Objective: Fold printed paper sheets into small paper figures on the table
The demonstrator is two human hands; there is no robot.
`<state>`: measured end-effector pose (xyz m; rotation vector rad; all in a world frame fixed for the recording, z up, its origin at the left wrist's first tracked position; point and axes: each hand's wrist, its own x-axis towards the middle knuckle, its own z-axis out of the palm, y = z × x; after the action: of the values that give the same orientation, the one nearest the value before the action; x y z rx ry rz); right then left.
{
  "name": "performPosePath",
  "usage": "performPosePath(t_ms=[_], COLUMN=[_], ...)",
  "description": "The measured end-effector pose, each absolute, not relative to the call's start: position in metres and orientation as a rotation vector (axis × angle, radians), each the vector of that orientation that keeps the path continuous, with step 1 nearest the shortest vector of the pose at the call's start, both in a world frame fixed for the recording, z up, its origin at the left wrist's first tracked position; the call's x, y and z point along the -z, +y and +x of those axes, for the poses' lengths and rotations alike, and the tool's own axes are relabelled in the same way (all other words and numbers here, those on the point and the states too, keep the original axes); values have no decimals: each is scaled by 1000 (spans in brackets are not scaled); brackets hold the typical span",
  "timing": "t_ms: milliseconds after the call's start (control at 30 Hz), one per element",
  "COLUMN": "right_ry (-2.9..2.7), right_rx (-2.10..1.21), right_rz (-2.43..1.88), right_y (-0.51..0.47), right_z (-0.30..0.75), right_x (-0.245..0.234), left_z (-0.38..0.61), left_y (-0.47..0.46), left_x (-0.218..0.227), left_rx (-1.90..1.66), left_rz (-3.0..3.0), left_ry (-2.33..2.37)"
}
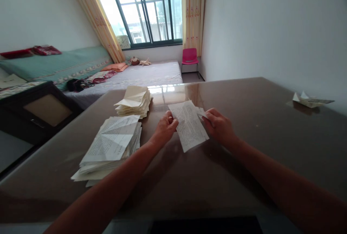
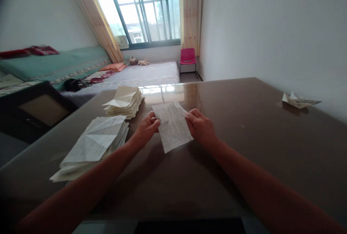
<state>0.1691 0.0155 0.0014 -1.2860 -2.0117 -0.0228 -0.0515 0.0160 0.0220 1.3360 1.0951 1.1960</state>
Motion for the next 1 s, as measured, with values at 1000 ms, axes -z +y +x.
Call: performPosePath(t_ms=[1000], right_ry=[-2380], right_rx=[-494], right_rz=[-945], right_y=[66], right_z=[222], right_x=[26], left_z=[-36], left_y=[18], left_x=[-29], left_rx=[-307], left_rz=[2454], left_ry=[1126])
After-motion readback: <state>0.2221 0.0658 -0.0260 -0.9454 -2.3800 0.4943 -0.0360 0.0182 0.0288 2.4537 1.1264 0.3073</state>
